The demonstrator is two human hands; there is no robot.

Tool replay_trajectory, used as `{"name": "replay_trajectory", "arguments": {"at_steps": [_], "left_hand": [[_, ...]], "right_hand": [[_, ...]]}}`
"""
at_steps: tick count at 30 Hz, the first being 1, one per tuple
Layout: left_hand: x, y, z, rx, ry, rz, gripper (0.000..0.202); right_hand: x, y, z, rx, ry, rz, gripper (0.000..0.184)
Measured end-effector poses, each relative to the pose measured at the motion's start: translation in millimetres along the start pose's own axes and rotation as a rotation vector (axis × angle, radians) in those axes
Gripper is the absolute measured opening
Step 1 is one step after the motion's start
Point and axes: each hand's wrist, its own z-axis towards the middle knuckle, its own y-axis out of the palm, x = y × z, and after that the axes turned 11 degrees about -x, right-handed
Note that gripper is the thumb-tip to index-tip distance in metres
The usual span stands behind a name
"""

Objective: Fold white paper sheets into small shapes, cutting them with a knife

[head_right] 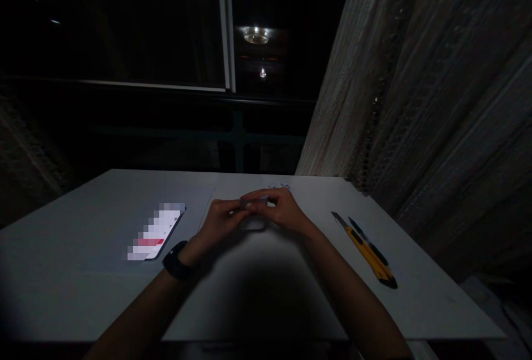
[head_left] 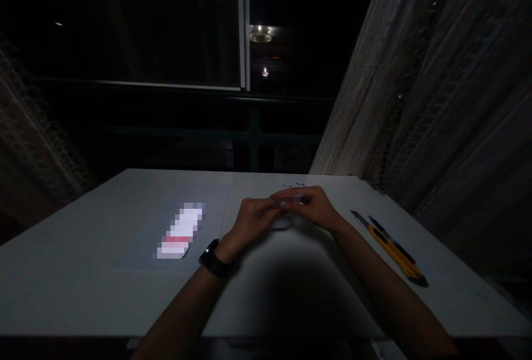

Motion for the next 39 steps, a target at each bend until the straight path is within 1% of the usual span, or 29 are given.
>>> {"name": "replay_trajectory", "arguments": {"at_steps": [2,4,11,15,20,26,34,39], "left_hand": [[-1,-0.4,0,0.03,-0.027,-0.001,0.015],[-1,-1.5,1,0.049,-0.054,-0.011,0.014],[5,-3.7,3,0.113,-0.14,-0.15,0.013],[9,-3.8,4,0.135,-0.191,-0.235,0.014],[11,-2.9,3,0.138,-0.191,-0.266,0.014],[9,-1.2,2,0.156,-0.178,-0.204,0.014],[14,-0.3,3,0.192,-0.19,-0.316,0.012],[16,0.1,3,0.185,-0.204,-0.299,0.014]], "right_hand": [[-3,-2,5,-0.036,0.005,-0.005,0.022],[-6,-5,10,-0.045,0.011,-0.018,0.021],[-17,-8,22,0.011,0.061,-0.136,0.019],[-21,-7,22,0.011,0.096,-0.146,0.021],[-23,-10,18,0.02,0.078,-0.146,0.02],[-25,-9,17,0.053,0.05,-0.165,0.014],[-29,-7,16,0.073,0.052,-0.166,0.012],[-29,-7,16,0.077,0.068,-0.17,0.011]]}}
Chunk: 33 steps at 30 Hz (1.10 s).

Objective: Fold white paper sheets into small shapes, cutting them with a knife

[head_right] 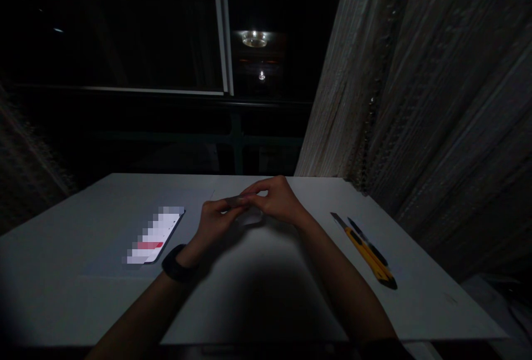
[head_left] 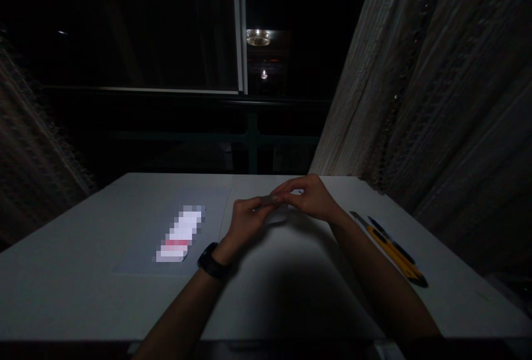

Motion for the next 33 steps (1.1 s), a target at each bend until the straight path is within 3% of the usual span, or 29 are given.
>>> {"name": "replay_trajectory", "arguments": {"at_steps": [8,19,27,30,33], "left_hand": [[-3,-1.4,1,-0.027,-0.056,-0.004,0.011],[2,1.3,4,-0.068,-0.189,-0.238,0.02],[-2,0.8,4,-0.198,-0.318,-0.472,0.028],[-4,-0.3,5,-0.204,-0.341,-0.521,0.032],[-6,-1.9,6,-0.191,-0.373,-0.581,0.035]], "right_hand": [[3,0,1,0.029,-0.007,0.066,0.02],[17,11,9,0.241,0.094,0.24,0.032],[27,20,13,0.342,0.14,0.312,0.036],[27,19,14,0.32,0.147,0.308,0.037],[30,17,14,0.167,0.215,0.373,0.039]]}}
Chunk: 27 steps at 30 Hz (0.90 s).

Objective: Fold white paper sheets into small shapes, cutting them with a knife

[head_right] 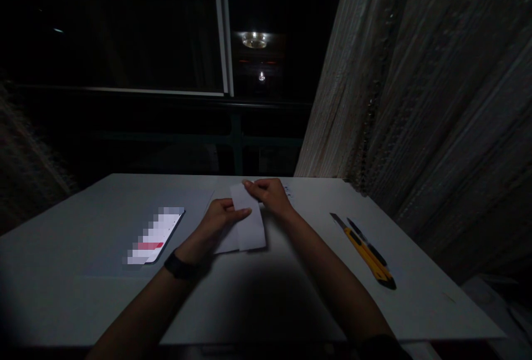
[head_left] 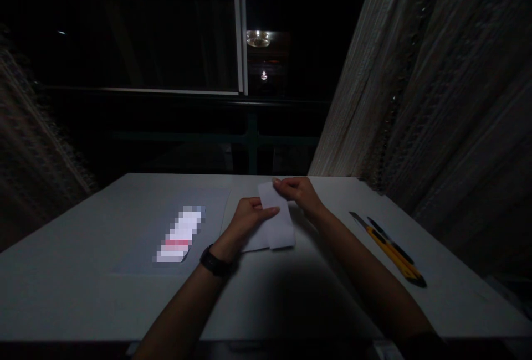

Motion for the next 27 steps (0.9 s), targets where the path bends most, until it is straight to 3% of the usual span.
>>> {"name": "replay_trajectory", "arguments": {"at_steps": [3,6,10,14,16,19,27], "left_hand": [[-1,-2.1,1,0.022,-0.037,-0.034,0.036],[-1,-2.9,1,0.048,-0.061,-0.018,0.036],[-2,-6.7,5,0.034,-0.076,0.03,0.039],[-2,-12.9,10,0.018,-0.165,-0.077,0.051],[-2,-13.0,10,-0.041,-0.218,-0.102,0.043],[-4,-9.6,9,-0.117,-0.192,-0.012,0.026],[-20,-11.7,12,-0.085,-0.127,-0.084,0.021]], "right_hand": [[8,-3,4,-0.074,0.157,0.085,0.037],[20,-4,9,-0.05,0.228,0.152,0.034],[31,-8,15,0.016,0.262,0.159,0.035],[35,-12,18,0.1,0.287,0.203,0.039],[39,-13,19,0.159,0.272,0.25,0.04],[47,-10,22,0.199,0.24,0.3,0.038],[62,13,23,0.182,0.271,0.245,0.032]]}}
